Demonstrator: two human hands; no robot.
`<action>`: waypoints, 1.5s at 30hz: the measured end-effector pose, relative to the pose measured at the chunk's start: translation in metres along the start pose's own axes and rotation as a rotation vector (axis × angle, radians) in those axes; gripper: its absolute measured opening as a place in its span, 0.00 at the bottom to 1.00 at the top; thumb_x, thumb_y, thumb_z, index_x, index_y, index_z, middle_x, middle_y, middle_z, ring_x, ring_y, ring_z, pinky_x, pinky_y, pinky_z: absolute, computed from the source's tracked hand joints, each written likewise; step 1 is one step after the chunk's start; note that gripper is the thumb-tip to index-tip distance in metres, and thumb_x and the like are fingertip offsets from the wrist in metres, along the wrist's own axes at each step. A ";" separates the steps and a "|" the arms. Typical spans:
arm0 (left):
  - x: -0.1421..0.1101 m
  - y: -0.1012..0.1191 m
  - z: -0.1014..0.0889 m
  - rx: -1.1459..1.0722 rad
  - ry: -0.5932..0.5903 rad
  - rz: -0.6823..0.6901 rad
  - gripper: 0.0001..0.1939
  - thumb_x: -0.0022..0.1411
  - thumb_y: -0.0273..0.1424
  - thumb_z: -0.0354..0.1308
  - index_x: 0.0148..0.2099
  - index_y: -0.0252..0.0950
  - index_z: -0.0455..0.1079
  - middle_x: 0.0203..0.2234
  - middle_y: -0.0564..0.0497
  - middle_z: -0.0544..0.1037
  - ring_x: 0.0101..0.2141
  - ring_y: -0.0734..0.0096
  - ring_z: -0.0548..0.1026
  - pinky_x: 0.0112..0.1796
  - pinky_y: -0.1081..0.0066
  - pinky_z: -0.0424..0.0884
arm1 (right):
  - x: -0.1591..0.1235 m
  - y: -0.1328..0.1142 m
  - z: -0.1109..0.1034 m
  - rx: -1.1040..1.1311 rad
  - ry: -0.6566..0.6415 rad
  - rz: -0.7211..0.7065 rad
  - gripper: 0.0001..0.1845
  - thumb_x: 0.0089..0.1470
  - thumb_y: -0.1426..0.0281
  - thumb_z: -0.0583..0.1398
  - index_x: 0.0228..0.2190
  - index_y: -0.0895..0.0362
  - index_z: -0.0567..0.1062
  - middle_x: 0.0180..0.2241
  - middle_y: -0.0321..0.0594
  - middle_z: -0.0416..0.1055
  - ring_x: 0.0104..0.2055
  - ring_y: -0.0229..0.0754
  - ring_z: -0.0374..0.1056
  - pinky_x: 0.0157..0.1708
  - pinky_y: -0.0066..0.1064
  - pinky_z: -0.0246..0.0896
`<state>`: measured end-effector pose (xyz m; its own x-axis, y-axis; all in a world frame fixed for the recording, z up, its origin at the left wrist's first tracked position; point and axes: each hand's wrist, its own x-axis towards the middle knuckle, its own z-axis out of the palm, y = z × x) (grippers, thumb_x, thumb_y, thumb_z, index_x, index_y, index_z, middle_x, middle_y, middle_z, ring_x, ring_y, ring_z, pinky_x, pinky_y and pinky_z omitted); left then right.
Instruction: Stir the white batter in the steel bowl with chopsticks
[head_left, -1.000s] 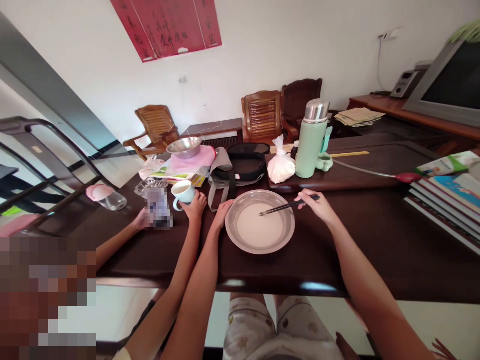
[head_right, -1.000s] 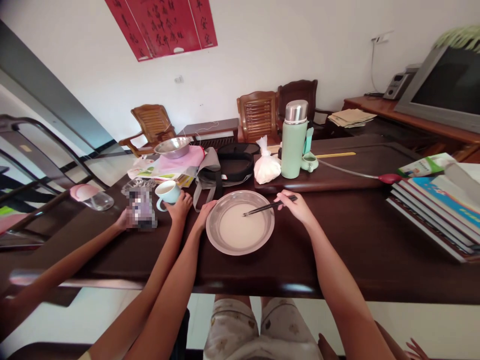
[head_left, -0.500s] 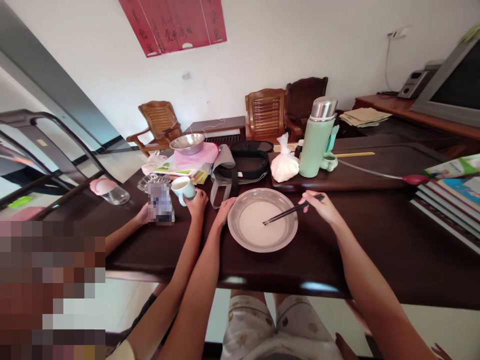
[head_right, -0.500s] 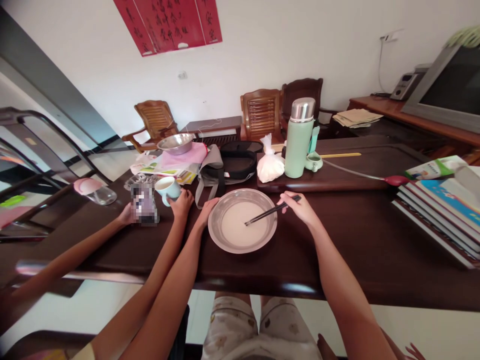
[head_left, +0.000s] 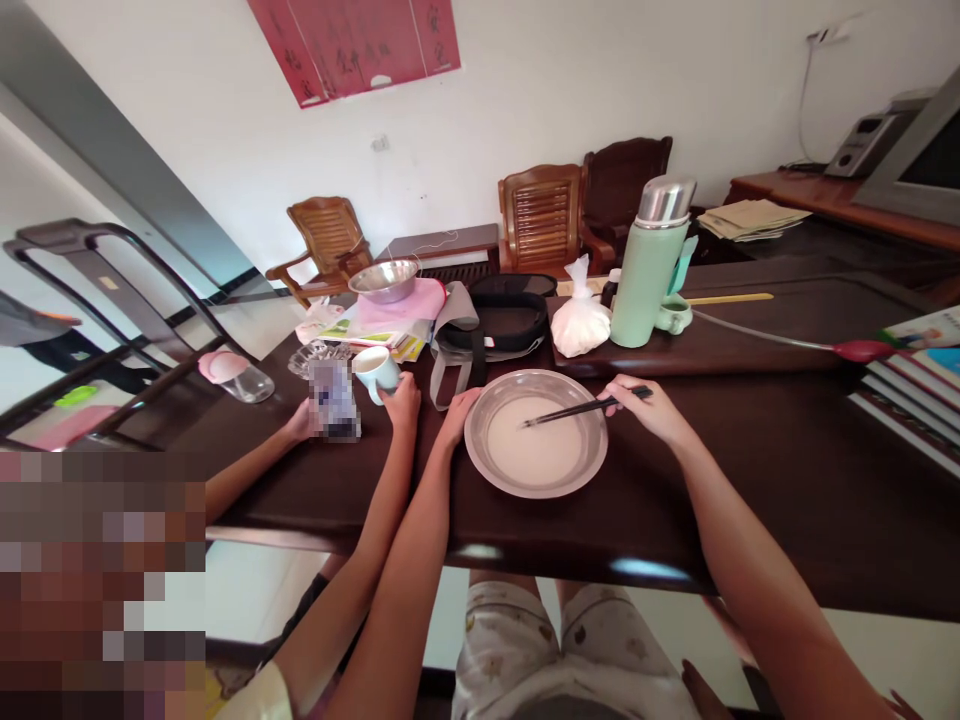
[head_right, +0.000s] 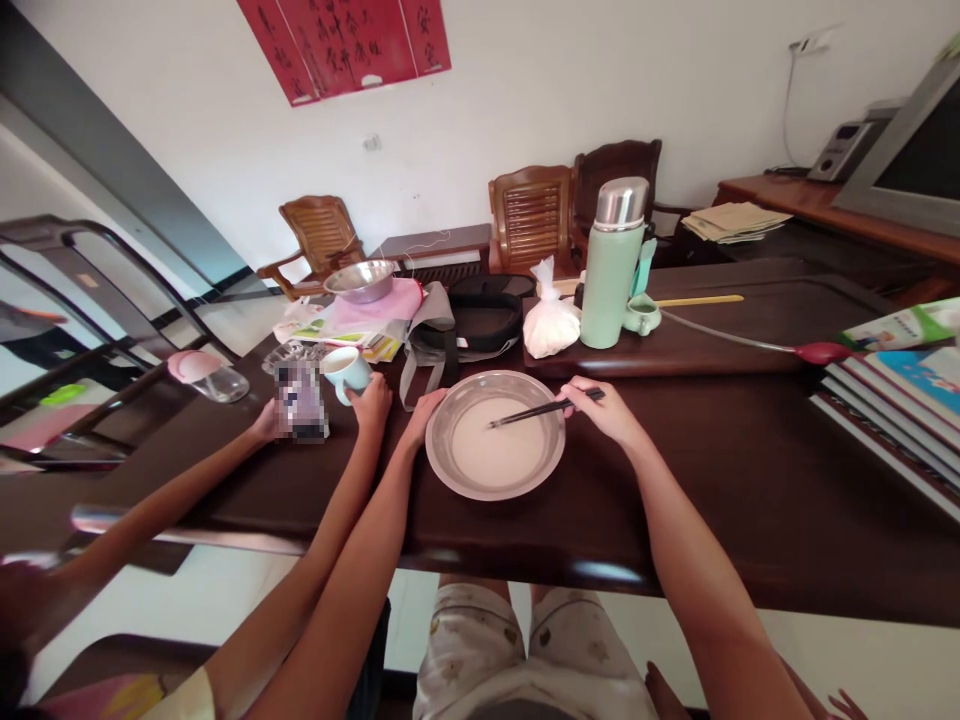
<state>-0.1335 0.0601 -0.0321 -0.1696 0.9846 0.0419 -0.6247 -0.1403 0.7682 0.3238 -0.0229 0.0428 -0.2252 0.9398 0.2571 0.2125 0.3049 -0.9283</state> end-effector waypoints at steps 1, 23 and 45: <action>0.001 0.000 -0.002 -0.011 0.008 0.060 0.24 0.59 0.55 0.37 0.31 0.41 0.60 0.23 0.51 0.67 0.42 0.68 0.70 0.42 0.73 0.63 | 0.000 0.001 -0.002 -0.006 0.049 0.002 0.21 0.53 0.51 0.58 0.27 0.56 0.77 0.20 0.38 0.72 0.26 0.41 0.68 0.31 0.33 0.63; -0.008 0.004 0.002 0.570 0.053 0.308 0.27 0.50 0.60 0.48 0.20 0.43 0.63 0.06 0.52 0.58 0.31 0.58 0.75 0.32 0.66 0.67 | 0.000 0.001 -0.003 0.003 0.077 -0.009 0.21 0.54 0.52 0.57 0.26 0.56 0.77 0.19 0.37 0.71 0.26 0.40 0.67 0.32 0.31 0.62; -0.076 -0.033 0.122 0.961 -0.234 0.072 0.21 0.59 0.47 0.51 0.29 0.36 0.74 0.24 0.49 0.78 0.40 0.57 0.74 0.39 0.67 0.69 | 0.000 -0.001 -0.002 -0.008 0.137 0.003 0.22 0.53 0.50 0.57 0.24 0.55 0.77 0.18 0.37 0.71 0.26 0.42 0.69 0.35 0.33 0.62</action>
<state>-0.0075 0.0030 0.0172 0.0362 0.9874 0.1541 0.2826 -0.1580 0.9461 0.3256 -0.0233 0.0440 -0.0925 0.9529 0.2890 0.2209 0.3026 -0.9272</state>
